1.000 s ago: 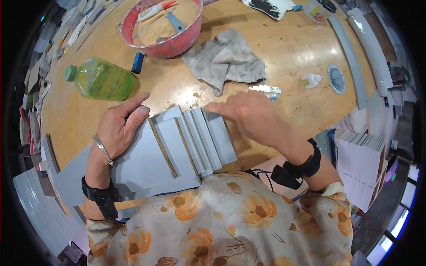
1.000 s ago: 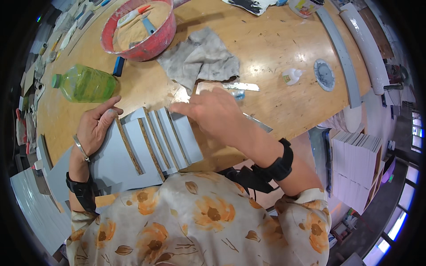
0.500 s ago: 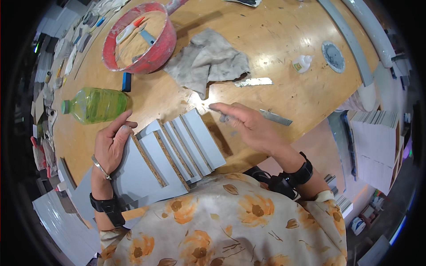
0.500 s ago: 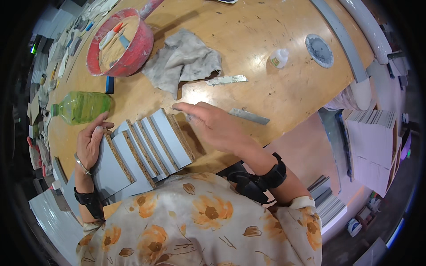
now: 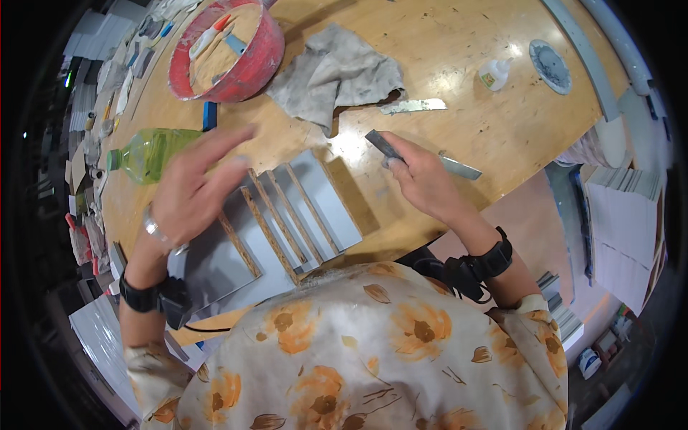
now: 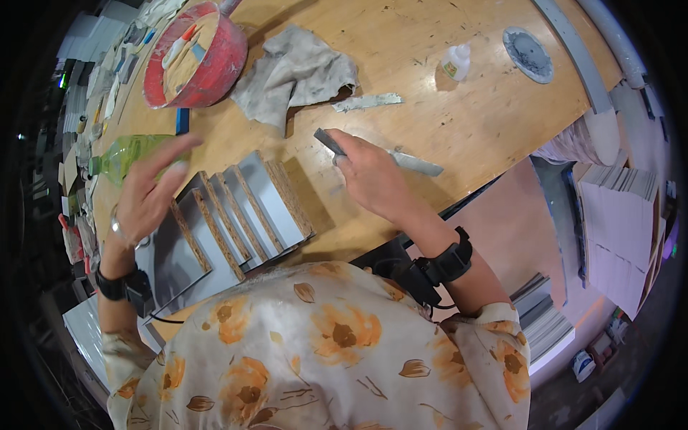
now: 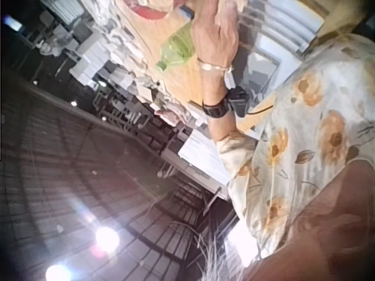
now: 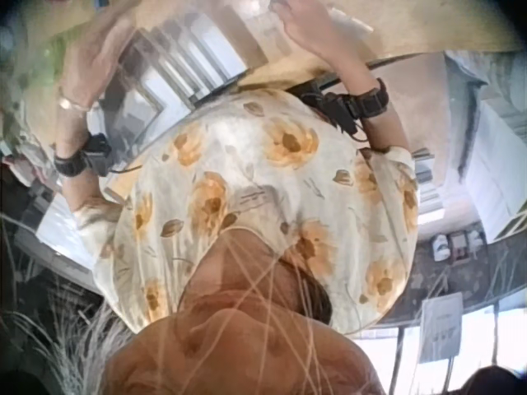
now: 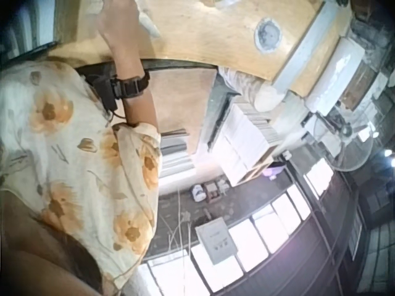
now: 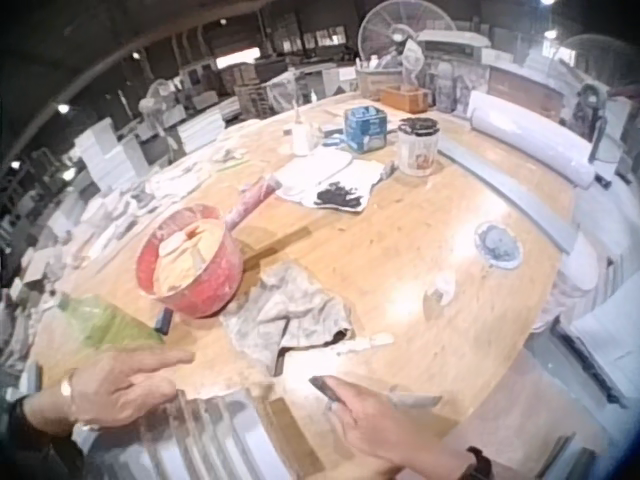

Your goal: The person scrapes the edges of wooden panels with a blade, applies glue from a bottle to the grooves, and wipes the surfaces with a cloth.

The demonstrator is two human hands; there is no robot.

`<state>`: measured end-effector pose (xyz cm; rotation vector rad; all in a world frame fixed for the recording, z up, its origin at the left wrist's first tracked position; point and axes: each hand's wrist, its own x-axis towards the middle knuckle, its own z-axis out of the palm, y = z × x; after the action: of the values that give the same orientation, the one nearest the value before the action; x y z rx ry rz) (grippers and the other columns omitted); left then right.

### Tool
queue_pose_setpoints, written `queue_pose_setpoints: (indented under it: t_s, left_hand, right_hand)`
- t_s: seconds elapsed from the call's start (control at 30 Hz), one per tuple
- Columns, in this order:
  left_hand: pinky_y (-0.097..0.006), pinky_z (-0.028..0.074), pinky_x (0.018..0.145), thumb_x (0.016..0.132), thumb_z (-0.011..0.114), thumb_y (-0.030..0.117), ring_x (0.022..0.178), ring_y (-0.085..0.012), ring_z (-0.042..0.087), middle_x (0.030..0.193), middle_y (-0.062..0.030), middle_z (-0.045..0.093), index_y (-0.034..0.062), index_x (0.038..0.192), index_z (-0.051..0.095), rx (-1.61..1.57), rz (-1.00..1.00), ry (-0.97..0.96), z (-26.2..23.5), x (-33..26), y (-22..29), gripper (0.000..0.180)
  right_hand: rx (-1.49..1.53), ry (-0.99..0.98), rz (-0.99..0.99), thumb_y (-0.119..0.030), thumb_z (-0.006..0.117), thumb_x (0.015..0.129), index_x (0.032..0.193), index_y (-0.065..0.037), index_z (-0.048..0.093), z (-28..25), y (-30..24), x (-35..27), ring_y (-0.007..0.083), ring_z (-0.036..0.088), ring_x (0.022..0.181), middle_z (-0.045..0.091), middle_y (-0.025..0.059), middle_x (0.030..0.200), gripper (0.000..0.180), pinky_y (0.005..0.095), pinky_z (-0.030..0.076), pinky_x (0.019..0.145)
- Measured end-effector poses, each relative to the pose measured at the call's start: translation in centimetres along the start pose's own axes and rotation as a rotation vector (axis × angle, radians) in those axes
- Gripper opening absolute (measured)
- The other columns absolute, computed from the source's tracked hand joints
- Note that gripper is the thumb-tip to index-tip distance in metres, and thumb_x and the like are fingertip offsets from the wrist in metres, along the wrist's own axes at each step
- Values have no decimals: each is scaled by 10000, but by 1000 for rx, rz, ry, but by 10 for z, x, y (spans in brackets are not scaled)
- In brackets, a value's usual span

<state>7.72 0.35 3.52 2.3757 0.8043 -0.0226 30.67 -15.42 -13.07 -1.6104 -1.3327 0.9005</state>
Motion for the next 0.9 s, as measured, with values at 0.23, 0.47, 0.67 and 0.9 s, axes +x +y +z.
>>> queue_pose_setpoints:
  t_s: [0.23, 0.47, 0.67, 0.9]
  left_hand:
    - [-346, 463, 866, 859, 533, 453, 999, -337, 608, 1072, -242, 617, 3, 1266, 495, 337, -355, -385, 54, 74, 46, 608]
    - [-384, 483, 792, 866, 509, 456, 875, -366, 630, 870, -246, 647, -43, 1162, 557, 350, -291, -479, 69, 74, 6, 582]
    - [-405, 473, 755, 902, 477, 449, 833, -373, 620, 831, -232, 636, -12, 1072, 606, 332, -231, -500, 72, 75, 11, 508]
    - [-366, 485, 727, 910, 509, 410, 835, -297, 647, 876, -175, 663, 40, 1218, 539, 342, 146, -9, 41, 49, 6, 483]
  right_hand:
    - [-67, 25, -34, -54, 475, 837, 1150, -42, 507, 0, 4, 7, 405, 557, 892, 601, 213, 983, 315, 463, 449, 765]
    - [90, -37, 72, -103, 475, 866, 1226, -49, 484, -6, -7, -12, 373, 563, 955, 594, 207, 1046, 364, 422, 451, 809]
    - [173, -211, -111, -96, 489, 878, 1262, -47, 480, -20, -22, -70, 329, 574, 922, 596, 179, 1019, 388, 375, 447, 796]
    - [132, -263, -16, -52, 529, 876, 1272, -8, 479, -11, -48, -103, 257, 581, 940, 586, 145, 1086, 401, 316, 452, 839]
